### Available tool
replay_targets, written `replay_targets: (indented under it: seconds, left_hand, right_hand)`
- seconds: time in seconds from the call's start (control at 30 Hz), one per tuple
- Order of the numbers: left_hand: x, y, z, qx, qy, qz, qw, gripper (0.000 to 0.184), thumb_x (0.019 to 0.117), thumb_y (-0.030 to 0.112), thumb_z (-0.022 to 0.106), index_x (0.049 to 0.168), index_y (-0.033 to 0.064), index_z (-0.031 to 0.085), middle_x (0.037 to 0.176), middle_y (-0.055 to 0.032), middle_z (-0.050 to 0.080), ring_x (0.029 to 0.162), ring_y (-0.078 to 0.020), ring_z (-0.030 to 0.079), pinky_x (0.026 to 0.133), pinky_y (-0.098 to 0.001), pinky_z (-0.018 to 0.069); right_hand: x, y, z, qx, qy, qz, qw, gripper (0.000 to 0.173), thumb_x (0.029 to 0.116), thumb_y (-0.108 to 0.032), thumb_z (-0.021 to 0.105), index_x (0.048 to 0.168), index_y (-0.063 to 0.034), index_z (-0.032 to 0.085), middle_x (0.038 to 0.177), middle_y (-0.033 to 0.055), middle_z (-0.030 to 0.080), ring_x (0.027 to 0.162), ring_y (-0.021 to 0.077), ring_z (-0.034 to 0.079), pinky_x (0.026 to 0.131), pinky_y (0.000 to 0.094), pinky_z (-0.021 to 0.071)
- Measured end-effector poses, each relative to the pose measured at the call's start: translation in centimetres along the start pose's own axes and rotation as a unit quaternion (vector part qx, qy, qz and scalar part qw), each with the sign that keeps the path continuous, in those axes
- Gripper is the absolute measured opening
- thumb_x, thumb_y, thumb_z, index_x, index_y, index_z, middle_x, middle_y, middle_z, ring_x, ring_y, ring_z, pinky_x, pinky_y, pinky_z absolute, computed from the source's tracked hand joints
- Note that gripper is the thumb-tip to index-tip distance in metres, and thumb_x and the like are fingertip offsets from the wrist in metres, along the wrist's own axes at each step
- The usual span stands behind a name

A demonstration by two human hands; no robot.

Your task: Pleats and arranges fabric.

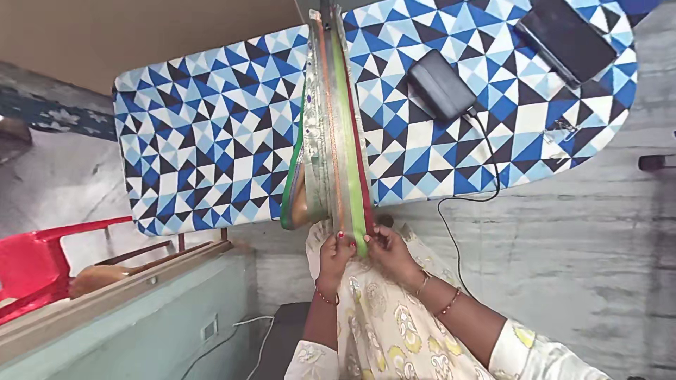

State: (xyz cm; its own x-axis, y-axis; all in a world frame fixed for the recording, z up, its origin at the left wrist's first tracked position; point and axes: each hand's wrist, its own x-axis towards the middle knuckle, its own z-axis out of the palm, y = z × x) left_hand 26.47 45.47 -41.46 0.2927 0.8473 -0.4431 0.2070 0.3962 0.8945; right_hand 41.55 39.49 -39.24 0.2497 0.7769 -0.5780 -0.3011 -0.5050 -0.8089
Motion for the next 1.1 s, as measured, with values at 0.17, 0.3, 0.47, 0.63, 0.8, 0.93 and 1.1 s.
replay_targets:
  seconds: [0.17,0.3,0.47,0.63,0.8,0.93,1.1]
  left_hand:
    - [-0.1,0.1,0.6,0.031,0.006,0.034,0.999,0.012,0.0848,0.003,0.064,0.094,-0.0048,0.066,0.077,0.0052,0.064,0.071,0.0043,0.060,0.069,-0.0175,0.0533]
    - [-0.4,0.5,1.2,0.057,0.005,0.058,0.997,0.016,0.0893,0.007,0.063,0.093,-0.0082,0.067,0.075,0.0019,0.064,0.068,0.0051,0.058,0.066,-0.0159,0.0513]
    - [-0.8,1.3,2.1,0.111,0.010,0.065,0.992,0.024,0.0952,0.015,0.060,0.091,-0.0070,0.069,0.071,-0.0058,0.065,0.062,-0.0033,0.059,0.061,-0.0220,0.0511]
    - [-1.7,2.2,3.7,0.192,0.069,0.127,0.971,0.023,0.0922,0.013,0.061,0.080,-0.0049,0.067,0.063,-0.0122,0.061,0.055,-0.0178,0.060,0.055,-0.0314,0.0501]
    - [-2.4,2.9,5.5,0.237,0.128,0.187,0.945,0.025,0.0945,0.017,0.057,0.074,0.0038,0.062,0.066,-0.0097,0.060,0.054,-0.0208,0.062,0.047,-0.0333,0.0499]
    - [-2.9,3.6,6.0,0.218,0.156,0.209,0.941,0.020,0.0948,0.019,0.058,0.082,0.0087,0.070,0.095,-0.0106,0.073,0.092,-0.0239,0.072,0.076,-0.0313,0.0587]
    - [-3.1,4.4,6.6,0.172,0.164,0.225,0.945,0.021,0.0969,0.020,0.055,0.081,0.0128,0.067,0.103,-0.0110,0.074,0.105,-0.0262,0.070,0.090,-0.0302,0.0554]
  right_hand:
    - [1.0,-0.6,-1.6,0.071,-0.072,0.071,0.992,0.016,0.0956,-0.006,0.062,0.111,-0.0016,0.058,0.091,0.0008,0.066,0.076,0.0070,0.066,0.070,0.0254,0.0578]
    - [1.7,-2.6,-1.7,0.054,-0.106,0.067,0.991,0.030,0.0924,-0.011,0.064,0.120,-0.0038,0.053,0.093,-0.0020,0.066,0.080,0.0050,0.066,0.074,0.0241,0.0577]
    - [3.0,-4.5,-0.4,0.080,-0.064,0.096,0.990,0.025,0.0903,-0.004,0.065,0.113,-0.0002,0.057,0.091,0.0041,0.070,0.082,0.0112,0.070,0.078,0.0300,0.0607]
    - [3.0,-4.3,-0.7,0.125,-0.048,0.116,0.984,0.034,0.0831,0.000,0.067,0.114,-0.0006,0.054,0.090,0.0063,0.071,0.081,0.0128,0.071,0.076,0.0313,0.0616]
    - [2.3,-4.0,-2.4,0.177,-0.075,0.089,0.977,0.044,0.0800,-0.028,0.086,0.111,-0.0104,0.060,0.092,0.0017,0.074,0.084,0.0118,0.073,0.079,0.0324,0.0621]
    - [3.0,-3.6,-4.5,0.266,-0.208,0.058,0.939,0.049,0.0877,-0.051,0.071,0.122,-0.0164,0.073,0.116,0.0044,0.075,0.110,0.0178,0.070,0.093,0.0395,0.0583]
    - [3.9,-5.1,-4.2,0.300,-0.261,0.044,0.917,0.060,0.0893,-0.057,0.064,0.128,-0.0117,0.069,0.124,0.0087,0.072,0.118,0.0223,0.067,0.099,0.0444,0.0554]
